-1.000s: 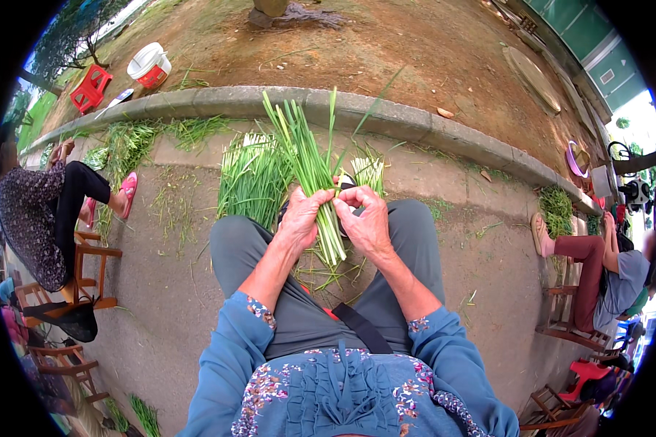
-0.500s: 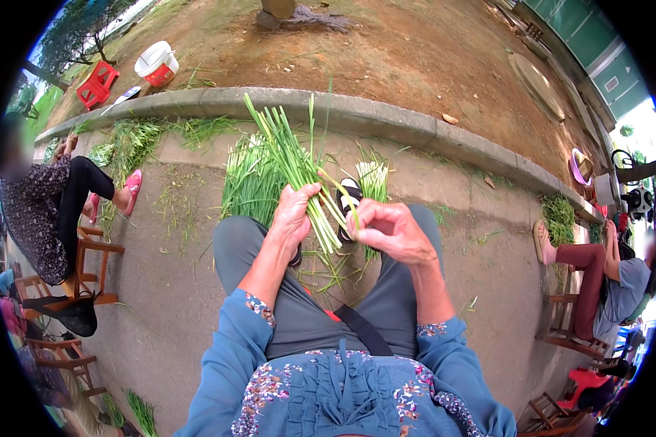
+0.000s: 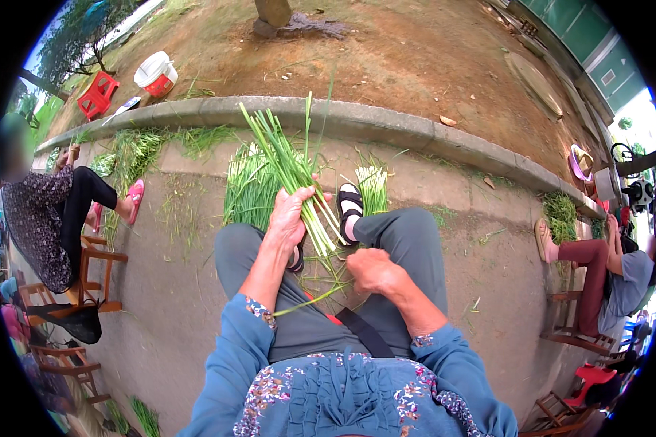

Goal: The person sits outdoors and cleans bundles of green leaves by hand, separating individual stems and picking off damaged parts.

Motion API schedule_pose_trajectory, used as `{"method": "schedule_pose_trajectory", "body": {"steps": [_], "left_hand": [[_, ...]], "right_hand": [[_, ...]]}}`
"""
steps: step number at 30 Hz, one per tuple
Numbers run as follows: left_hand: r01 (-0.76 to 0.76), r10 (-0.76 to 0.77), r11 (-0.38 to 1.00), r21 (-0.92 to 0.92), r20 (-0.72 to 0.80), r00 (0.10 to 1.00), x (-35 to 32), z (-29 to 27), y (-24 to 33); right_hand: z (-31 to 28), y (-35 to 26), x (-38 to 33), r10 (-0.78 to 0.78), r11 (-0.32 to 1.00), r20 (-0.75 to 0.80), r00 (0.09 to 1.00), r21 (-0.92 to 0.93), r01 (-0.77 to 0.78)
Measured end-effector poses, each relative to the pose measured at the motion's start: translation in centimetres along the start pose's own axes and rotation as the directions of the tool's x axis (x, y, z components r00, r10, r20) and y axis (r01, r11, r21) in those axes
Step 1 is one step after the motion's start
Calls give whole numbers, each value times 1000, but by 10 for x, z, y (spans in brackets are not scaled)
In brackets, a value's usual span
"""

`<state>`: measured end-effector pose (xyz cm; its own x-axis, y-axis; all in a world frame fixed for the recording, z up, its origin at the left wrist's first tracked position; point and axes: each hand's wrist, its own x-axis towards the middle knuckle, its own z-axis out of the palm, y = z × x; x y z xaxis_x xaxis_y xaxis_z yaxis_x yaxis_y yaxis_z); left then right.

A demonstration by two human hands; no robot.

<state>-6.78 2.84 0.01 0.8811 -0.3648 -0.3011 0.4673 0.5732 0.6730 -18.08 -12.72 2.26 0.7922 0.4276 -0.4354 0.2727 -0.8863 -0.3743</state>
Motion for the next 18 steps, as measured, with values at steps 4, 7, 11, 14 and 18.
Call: {"method": "schedule_pose_trajectory", "body": {"steps": [4, 7, 11, 14, 18], "left_hand": [[-41, 37, 995, 91, 45, 998, -3, -2, 0], [-12, -4, 991, 134, 121, 993, -6, 8, -5], [-34, -9, 977, 212, 200, 980, -8, 10, -12], [-85, 36, 963, 255, 193, 981, -10, 12, -15], [-50, -8, 959, 280, 200, 980, -12, 15, -14]], "right_hand": [[-29, 14, 4, 134, 970, -350, 927, 238, -51], [-24, 19, 21, 491, 572, -522, 698, 797, 194], [-24, 11, 36, 455, 523, -597, 661, 780, 344], [-23, 10, 38, 445, 601, -631, 636, 737, 309], [-20, 12, 36, 451, 577, -609, 653, 757, 308]]}}
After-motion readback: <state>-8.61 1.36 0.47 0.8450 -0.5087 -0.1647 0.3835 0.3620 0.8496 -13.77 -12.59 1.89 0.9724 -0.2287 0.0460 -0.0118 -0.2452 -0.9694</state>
